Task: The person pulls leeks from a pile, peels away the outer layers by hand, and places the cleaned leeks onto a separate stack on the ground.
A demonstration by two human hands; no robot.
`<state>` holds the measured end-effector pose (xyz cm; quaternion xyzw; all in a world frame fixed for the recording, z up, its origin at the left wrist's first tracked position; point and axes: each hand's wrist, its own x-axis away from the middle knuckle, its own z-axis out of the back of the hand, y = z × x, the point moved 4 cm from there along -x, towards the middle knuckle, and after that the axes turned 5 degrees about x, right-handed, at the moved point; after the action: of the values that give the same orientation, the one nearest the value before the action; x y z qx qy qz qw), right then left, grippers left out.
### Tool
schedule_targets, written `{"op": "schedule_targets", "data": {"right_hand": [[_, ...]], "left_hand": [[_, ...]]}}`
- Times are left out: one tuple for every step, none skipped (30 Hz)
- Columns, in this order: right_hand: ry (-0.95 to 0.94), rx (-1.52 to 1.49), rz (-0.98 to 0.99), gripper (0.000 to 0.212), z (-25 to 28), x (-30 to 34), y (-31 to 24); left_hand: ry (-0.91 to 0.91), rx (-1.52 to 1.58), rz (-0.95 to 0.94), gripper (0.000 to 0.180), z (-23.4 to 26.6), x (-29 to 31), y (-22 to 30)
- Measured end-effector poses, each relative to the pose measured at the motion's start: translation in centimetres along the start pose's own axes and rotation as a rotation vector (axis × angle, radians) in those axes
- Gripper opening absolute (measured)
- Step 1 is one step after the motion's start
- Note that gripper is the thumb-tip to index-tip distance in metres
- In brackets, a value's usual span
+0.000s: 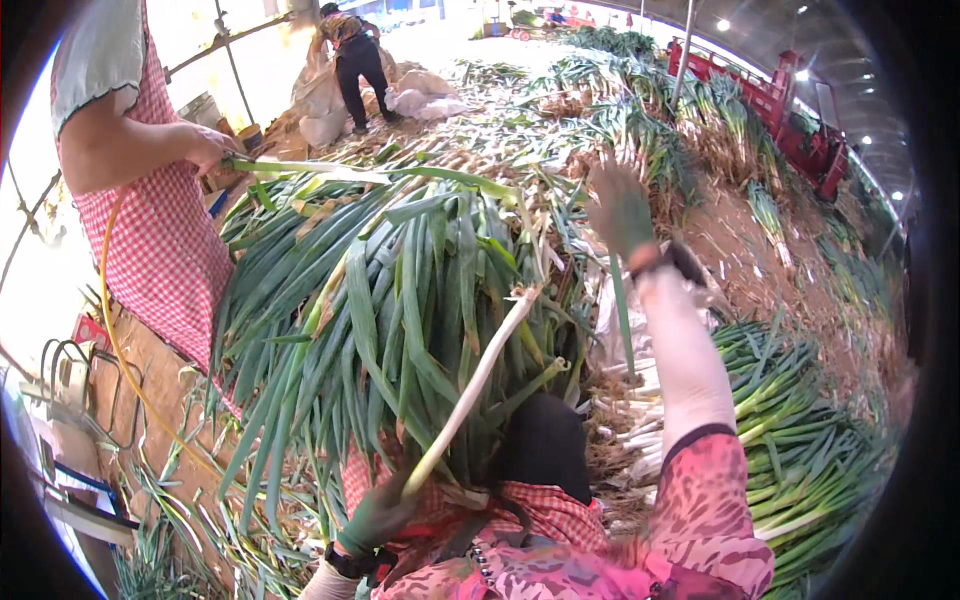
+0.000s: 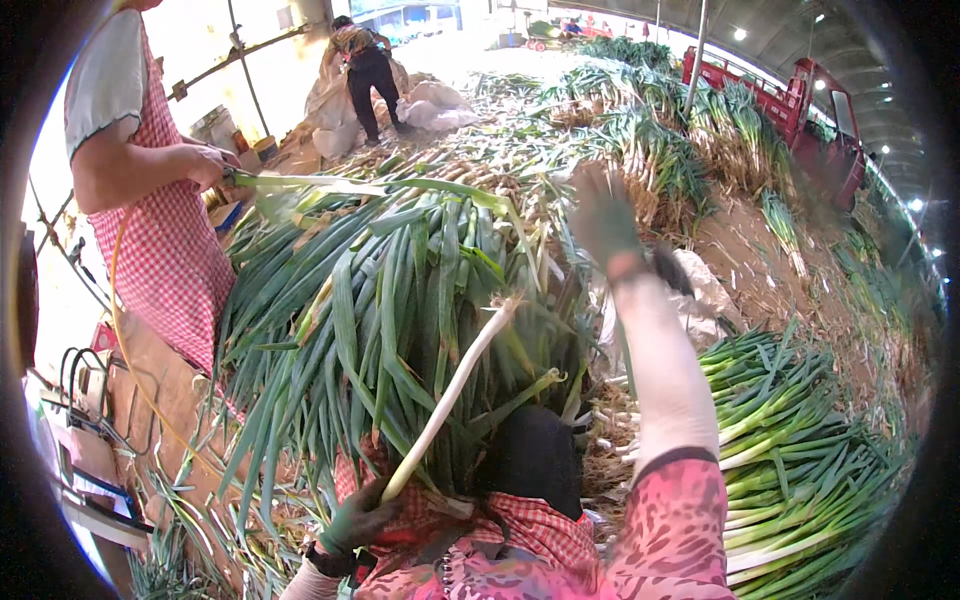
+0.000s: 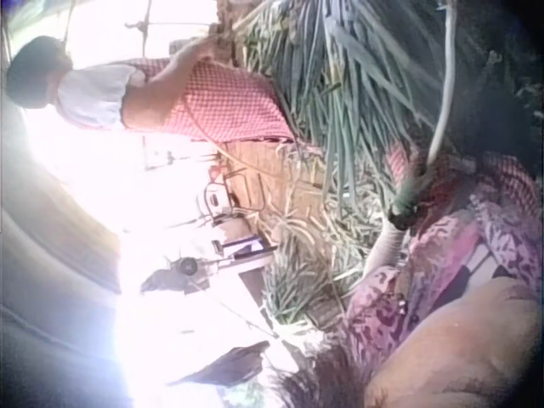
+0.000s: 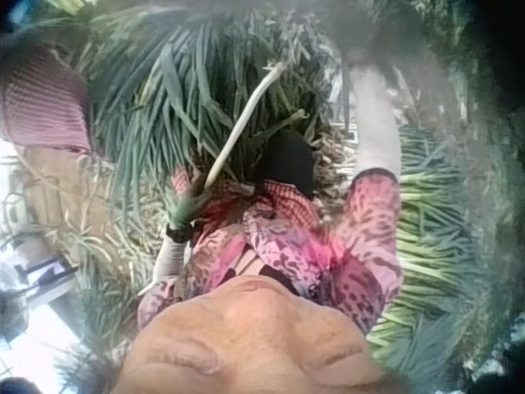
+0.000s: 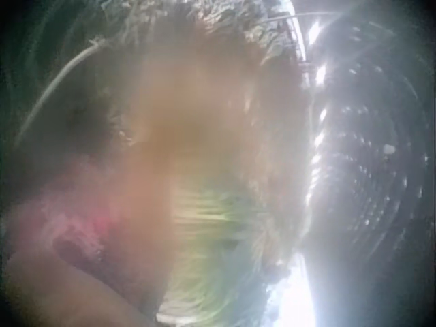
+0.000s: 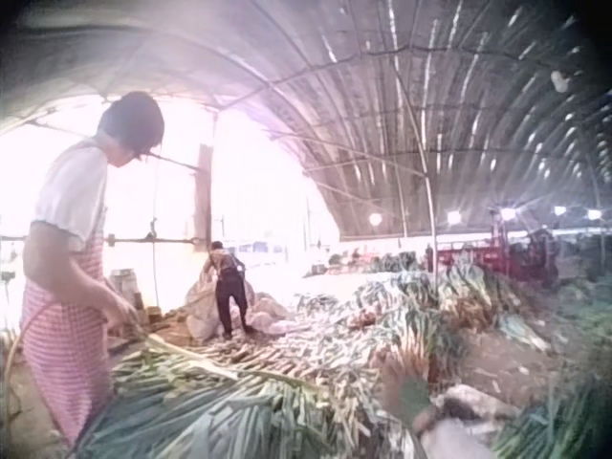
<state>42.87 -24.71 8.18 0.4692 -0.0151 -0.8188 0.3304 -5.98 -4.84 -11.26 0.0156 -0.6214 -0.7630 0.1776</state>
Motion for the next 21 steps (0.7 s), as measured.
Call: {"op": "schedule_targets", "data": {"right_hand": [[0.201, -0.223, 0.006, 0.053, 6.0, -5.9, -2.4], [0.335, -0.454, 0.062, 0.054, 9.4, -9.5, -4.1], [0.248, -0.614, 0.133, 0.056, 12.3, -11.7, -6.1], [0.095, -0.612, 0.370, 0.055, 16.1, -12.4, -10.0], [-0.031, -1.026, 0.439, 0.052, 15.9, -10.1, -14.4], [-0.126, -1.506, 0.511, 0.049, 16.2, -6.8, -18.8], [-0.041, -1.065, 0.775, 0.051, 20.7, -4.1, -20.4], [-0.135, -0.778, 0.874, 0.051, 21.9, 0.1, -22.7], [-0.193, -0.756, 0.950, 0.050, 21.2, 4.5, -23.3], [-0.276, -0.818, 0.928, 0.039, 19.4, 8.2, -23.1], [-0.361, -0.885, 0.905, 0.027, 17.9, 10.9, -22.3], [-0.442, -0.822, 0.878, 0.024, 16.7, 12.1, -21.2], [-0.529, -0.755, 0.845, 0.020, 15.9, 13.1, -19.9], [-0.556, -0.808, 0.791, 0.016, 15.6, 13.2, -18.2], [-0.587, -0.854, 0.732, 0.012, 15.7, 13.1, -15.9], [-0.541, -0.806, 0.691, 0.010, 16.0, 12.9, -13.6], [-0.501, -0.747, 0.643, 0.008, 16.5, 12.6, -10.7], [-0.415, -0.734, 0.545, 0.006, 17.1, 12.2, -7.5], [-0.332, -0.716, 0.446, 0.005, 17.6, 12.0, -3.9], [-0.389, -0.475, 0.446, 0.008, 17.9, 12.4, 0.1], [-0.423, -0.387, 0.340, 0.015, 19.5, 12.4, 4.2]], "left_hand": [[0.001, -0.032, 0.044, 0.038, -0.1, 0.2, -0.3], [0.024, -0.008, 0.042, 0.039, -0.4, 0.4, 0.1], [0.015, -0.015, 0.035, 0.039, -0.6, 0.4, 0.7], [0.010, -0.057, 0.017, 0.039, -0.6, 0.6, 1.4], [-0.037, -0.065, -0.005, 0.039, -0.6, -0.5, 1.4], [-0.009, -0.069, 0.014, 0.039, -0.4, 0.1, 1.6], [-0.012, -0.042, 0.000, 0.040, -0.6, 0.3, 2.3], [-0.023, -0.022, -0.019, 0.041, -0.7, 0.3, 2.9], [-0.037, -0.030, -0.029, 0.041, -0.8, -0.1, 3.0], [-0.120, -0.019, 0.001, 0.041, -1.3, -0.9, 2.7], [-0.200, -0.006, 0.036, 0.042, -1.9, -1.3, 2.5], [-0.218, -0.009, 0.042, 0.042, -2.4, -1.2, 4.3], [-0.286, 0.061, 0.051, 0.044, -3.3, -1.2, 7.7], [-0.341, 0.133, 0.068, 0.046, -4.0, -1.4, 9.8], [-0.361, 0.132, 0.077, 0.046, -4.6, -1.6, 10.3], [-0.346, 0.138, -0.042, 0.046, -5.0, -1.7, 11.0], [-0.341, 0.146, -0.167, 0.047, -5.3, -2.0, 11.7], [-0.365, 0.144, -0.163, 0.047, -5.3, -2.1, 11.8], [-0.255, 0.014, -0.243, 0.046, -4.2, -2.5, 12.2], [-0.149, -0.112, -0.326, 0.045, -3.0, -2.7, 12.6], [-0.042, -0.234, -0.408, 0.044, -2.1, -2.8, 13.0]]}}
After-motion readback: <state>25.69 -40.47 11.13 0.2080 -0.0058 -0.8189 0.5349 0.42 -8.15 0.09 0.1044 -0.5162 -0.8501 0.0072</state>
